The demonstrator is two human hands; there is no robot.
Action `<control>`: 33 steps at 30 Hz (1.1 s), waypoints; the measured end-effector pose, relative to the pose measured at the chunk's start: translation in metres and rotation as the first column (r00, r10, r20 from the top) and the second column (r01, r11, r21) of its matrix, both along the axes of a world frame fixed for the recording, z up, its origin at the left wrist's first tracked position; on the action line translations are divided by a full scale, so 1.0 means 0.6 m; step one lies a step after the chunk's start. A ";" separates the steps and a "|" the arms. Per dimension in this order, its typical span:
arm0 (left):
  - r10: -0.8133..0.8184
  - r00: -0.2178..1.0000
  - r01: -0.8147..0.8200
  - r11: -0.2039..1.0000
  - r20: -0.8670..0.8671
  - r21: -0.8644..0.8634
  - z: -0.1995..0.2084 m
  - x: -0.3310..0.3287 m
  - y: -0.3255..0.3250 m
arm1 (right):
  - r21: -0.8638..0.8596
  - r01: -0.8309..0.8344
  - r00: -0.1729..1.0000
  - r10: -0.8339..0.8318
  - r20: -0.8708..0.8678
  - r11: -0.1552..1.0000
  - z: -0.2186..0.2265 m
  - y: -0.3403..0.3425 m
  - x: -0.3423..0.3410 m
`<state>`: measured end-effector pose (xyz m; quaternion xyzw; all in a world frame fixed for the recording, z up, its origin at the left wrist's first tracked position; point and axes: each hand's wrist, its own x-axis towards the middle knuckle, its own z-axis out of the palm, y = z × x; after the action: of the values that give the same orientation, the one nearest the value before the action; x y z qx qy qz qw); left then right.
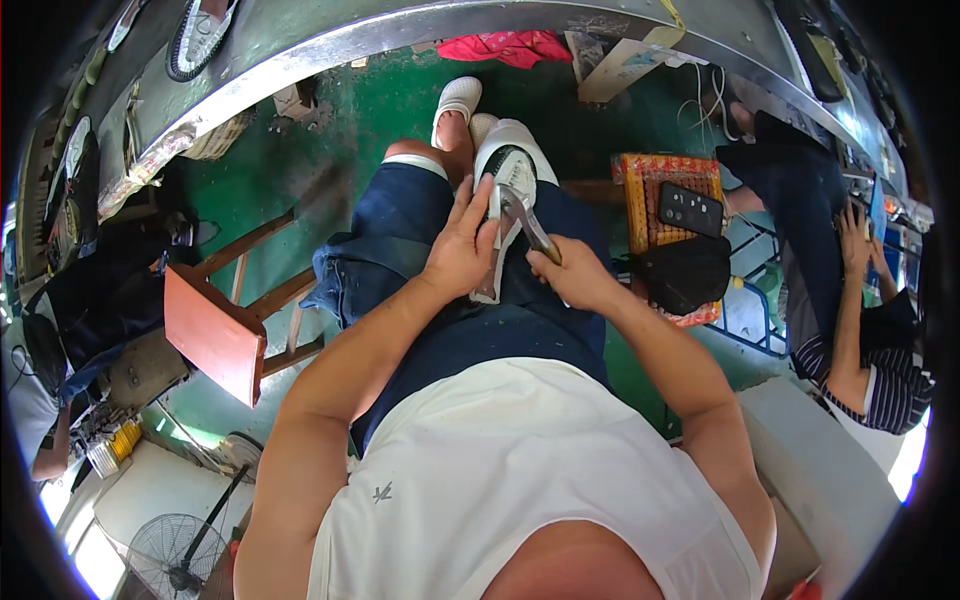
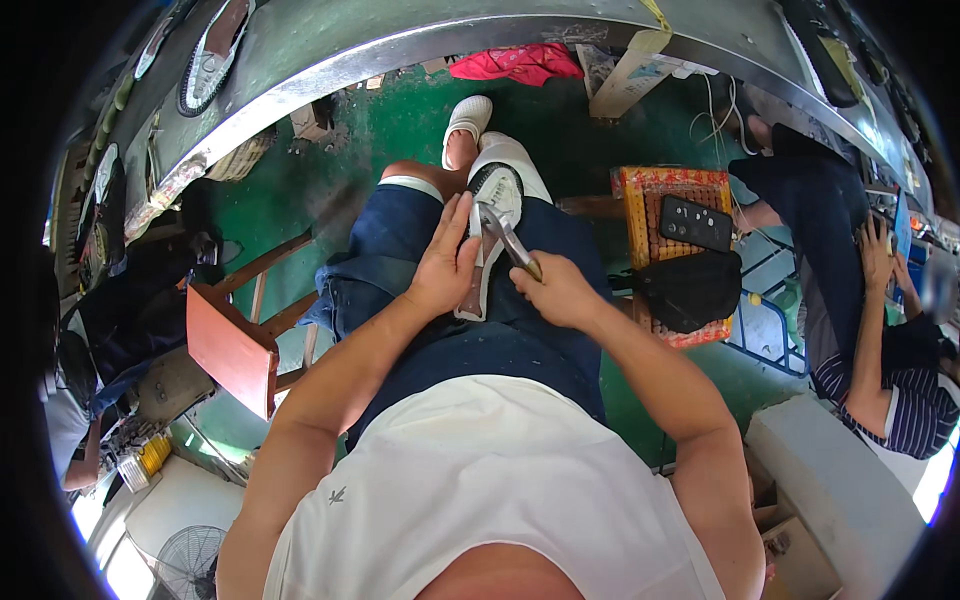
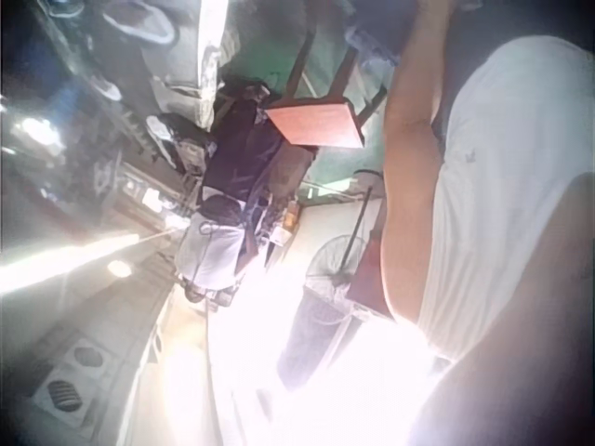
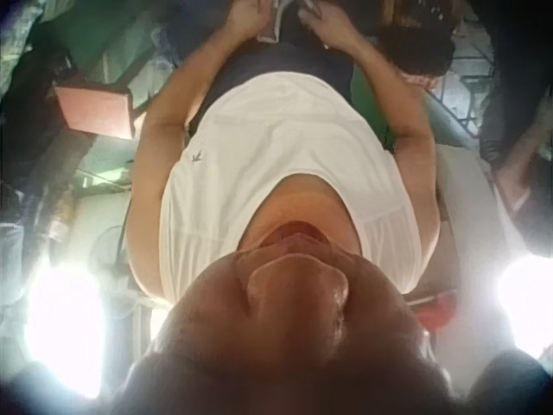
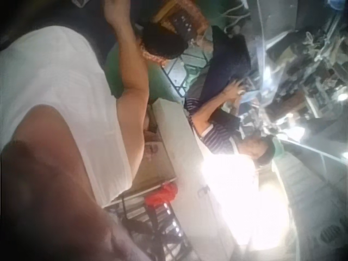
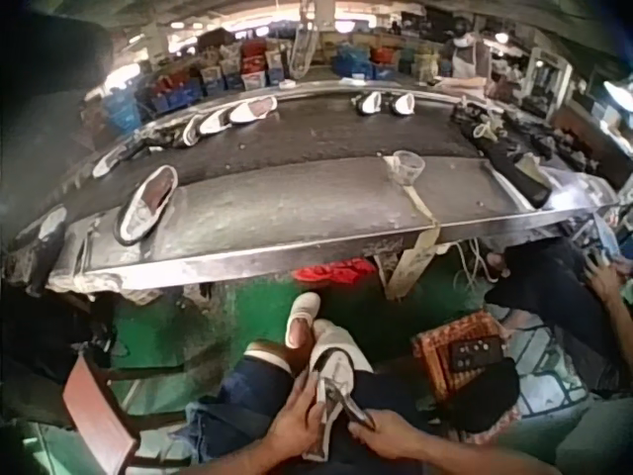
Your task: Assembling shoes by pulling the upper material over the last and securing it using lasting pliers.
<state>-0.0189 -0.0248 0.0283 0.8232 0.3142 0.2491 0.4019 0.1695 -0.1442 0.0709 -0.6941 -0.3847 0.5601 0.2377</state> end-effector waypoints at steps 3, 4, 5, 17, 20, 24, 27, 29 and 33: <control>-0.107 0.993 0.099 0.986 -0.057 -0.133 0.021 0.002 0.010 | -0.247 -0.107 0.898 -0.013 -0.440 0.963 0.016 0.012 0.071; -0.116 0.981 0.100 0.989 -0.154 -0.110 0.027 0.002 0.011 | -0.275 -0.077 0.858 -0.076 -0.508 0.958 0.028 0.011 0.084; -0.115 0.962 0.096 0.992 -0.248 -0.088 0.031 0.004 0.009 | -0.274 -0.074 0.859 -0.079 -0.506 0.959 0.039 0.012 0.093; -0.118 0.968 0.130 0.991 -0.219 0.039 0.026 0.007 -0.006 | 0.029 -0.091 0.996 0.092 -0.011 0.995 0.056 0.080 0.066; 0.036 0.964 -0.094 0.973 -0.262 -0.209 0.024 0.003 -0.023 | 0.069 -0.378 0.878 0.333 0.344 0.923 0.055 0.072 0.054; -0.084 0.948 -0.012 0.954 -0.306 -0.300 0.011 0.001 -0.013 | 0.201 -0.264 0.945 0.212 0.249 0.943 0.068 0.036 0.028; -0.243 0.970 0.184 0.782 -0.019 -0.596 0.022 -0.016 -0.004 | 0.100 -0.399 0.831 0.314 0.459 0.911 0.034 0.007 0.033; -0.314 0.948 0.238 0.571 0.059 -0.786 0.034 -0.049 0.005 | 0.053 -0.401 0.808 0.326 0.491 0.915 0.045 0.005 0.039; -0.329 0.944 0.208 0.631 -0.015 -0.747 0.025 -0.062 -0.011 | -0.020 -0.401 0.834 0.374 0.405 0.916 0.081 0.014 0.028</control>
<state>-0.0560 -0.0316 0.0430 0.6445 0.2905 -0.0241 0.7069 0.1863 -0.1358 0.1196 -0.6933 -0.5759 0.4294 0.0580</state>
